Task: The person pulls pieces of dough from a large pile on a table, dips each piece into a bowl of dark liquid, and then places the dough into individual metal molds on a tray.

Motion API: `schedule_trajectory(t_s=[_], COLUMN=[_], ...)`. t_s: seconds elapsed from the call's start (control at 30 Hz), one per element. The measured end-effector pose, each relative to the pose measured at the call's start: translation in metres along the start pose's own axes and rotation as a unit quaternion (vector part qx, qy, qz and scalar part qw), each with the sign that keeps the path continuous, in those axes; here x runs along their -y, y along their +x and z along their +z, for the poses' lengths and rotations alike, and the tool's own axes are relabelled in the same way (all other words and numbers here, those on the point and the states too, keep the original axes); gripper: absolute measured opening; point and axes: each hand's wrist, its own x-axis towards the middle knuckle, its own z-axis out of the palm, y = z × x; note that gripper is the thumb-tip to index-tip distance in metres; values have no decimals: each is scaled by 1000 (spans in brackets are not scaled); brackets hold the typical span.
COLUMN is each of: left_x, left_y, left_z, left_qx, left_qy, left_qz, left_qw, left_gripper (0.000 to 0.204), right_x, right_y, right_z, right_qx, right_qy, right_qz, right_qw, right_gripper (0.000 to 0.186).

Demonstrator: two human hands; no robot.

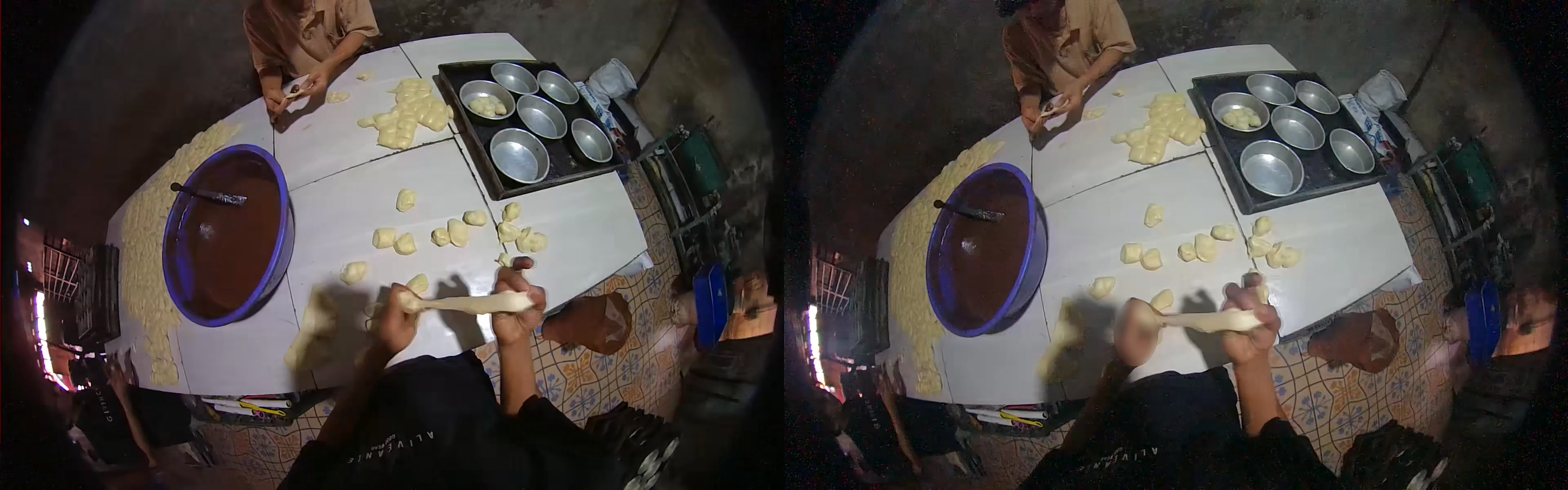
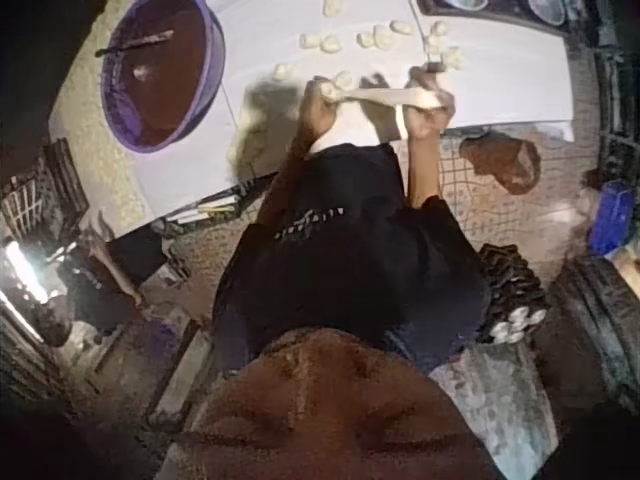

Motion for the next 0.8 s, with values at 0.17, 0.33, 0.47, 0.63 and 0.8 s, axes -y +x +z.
schedule_trajectory(t_s=[0.17, 0.33, 0.47, 0.63, 0.8], left_x=[24, -35, -45, -69, -39], left_y=[13, 27, 20, 13, 12], left_z=[-48, -42, -13, -1, -14], left_qx=[-94, -96, -24, -59, -72], left_qy=[-451, -489, -602, -533, -455], left_qz=[-57, -27, -28, -85, -77], left_qw=[885, 866, 798, 840, 884], left_gripper=[8, 29, 33, 58, 47], right_x=[29, 26, -46, -27, -11], right_y=[3, 14, 2, 5, -2], right_z=[22, -45, -48, -69, -46], right_qx=[111, -177, -113, -78, -85], right_qy=[-171, -790, -767, -879, -979], right_qz=[-58, 32, 63, 3, -42], right_qw=[977, 587, 629, 469, 179], right_gripper=[37, 41, 58, 43, 40])
